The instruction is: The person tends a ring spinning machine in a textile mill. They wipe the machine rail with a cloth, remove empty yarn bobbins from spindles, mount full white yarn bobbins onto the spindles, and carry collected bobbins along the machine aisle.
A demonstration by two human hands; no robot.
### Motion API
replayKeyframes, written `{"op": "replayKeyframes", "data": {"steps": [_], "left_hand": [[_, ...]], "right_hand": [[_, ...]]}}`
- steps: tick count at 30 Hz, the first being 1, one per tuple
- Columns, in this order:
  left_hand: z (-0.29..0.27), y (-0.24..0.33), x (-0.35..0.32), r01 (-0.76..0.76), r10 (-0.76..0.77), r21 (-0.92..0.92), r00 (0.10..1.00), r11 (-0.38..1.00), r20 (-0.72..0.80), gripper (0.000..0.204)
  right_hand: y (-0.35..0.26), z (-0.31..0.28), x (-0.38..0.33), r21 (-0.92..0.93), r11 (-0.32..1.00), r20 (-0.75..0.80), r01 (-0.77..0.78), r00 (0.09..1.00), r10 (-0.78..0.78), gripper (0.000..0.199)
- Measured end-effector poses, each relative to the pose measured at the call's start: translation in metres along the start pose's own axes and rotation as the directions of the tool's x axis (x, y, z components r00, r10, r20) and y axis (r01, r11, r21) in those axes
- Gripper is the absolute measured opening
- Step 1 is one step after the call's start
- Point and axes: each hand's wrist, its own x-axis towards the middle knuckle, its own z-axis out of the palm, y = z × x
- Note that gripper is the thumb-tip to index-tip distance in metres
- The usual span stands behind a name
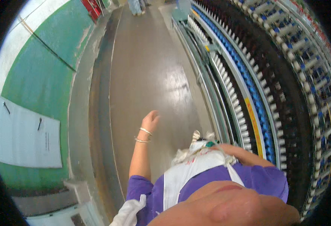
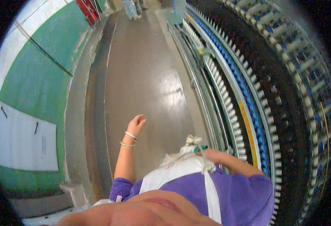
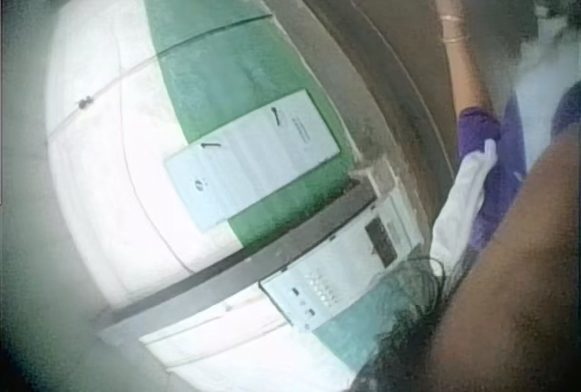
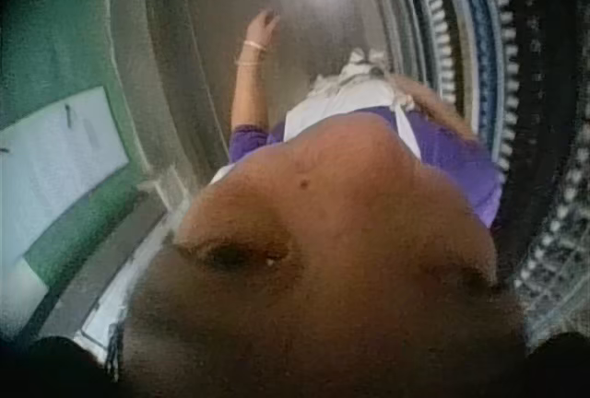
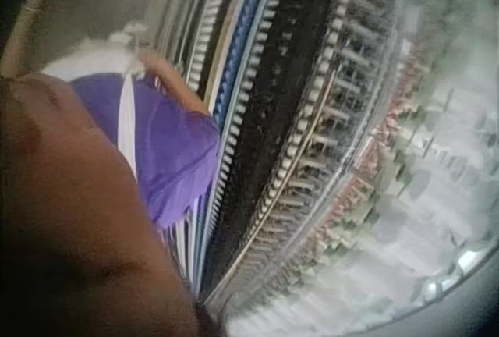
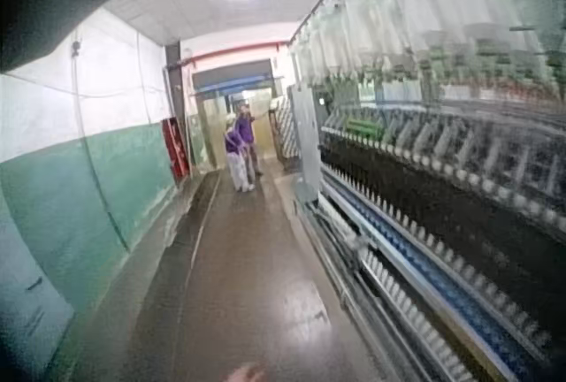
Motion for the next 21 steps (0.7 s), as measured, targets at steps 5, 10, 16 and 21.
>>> {"op": "replayKeyframes", "data": {"steps": [5, 10, 16, 21], "left_hand": [[-0.012, 0.028, 0.238, -0.085, 0.08, 0.109, 0.995, 0.99, 0.051, 0.037], [-0.02, -0.059, 0.348, 0.179, -0.332, 0.439, 0.893, 0.881, 0.303, 0.048], [-0.06, -0.203, 0.445, 0.711, -0.752, 0.244, 0.624, 0.659, 0.213, 0.059], [-0.099, -0.271, 0.677, 0.581, -0.793, 0.554, 0.532, 0.597, 0.296, 0.061]], "right_hand": [[0.022, -0.209, 0.127, -0.259, 0.963, -0.027, -0.068, 0.998, 0.063, 0.051], [-0.029, -0.461, 0.242, -0.439, 0.882, -0.326, -0.169, 0.945, 0.018, 0.044], [-0.11, -0.766, 0.378, -0.619, 0.741, -0.611, -0.26, 0.752, -0.247, 0.029], [-0.115, -0.924, 0.521, -0.52, 0.839, -0.655, -0.158, 0.704, -0.273, 0.027]]}}
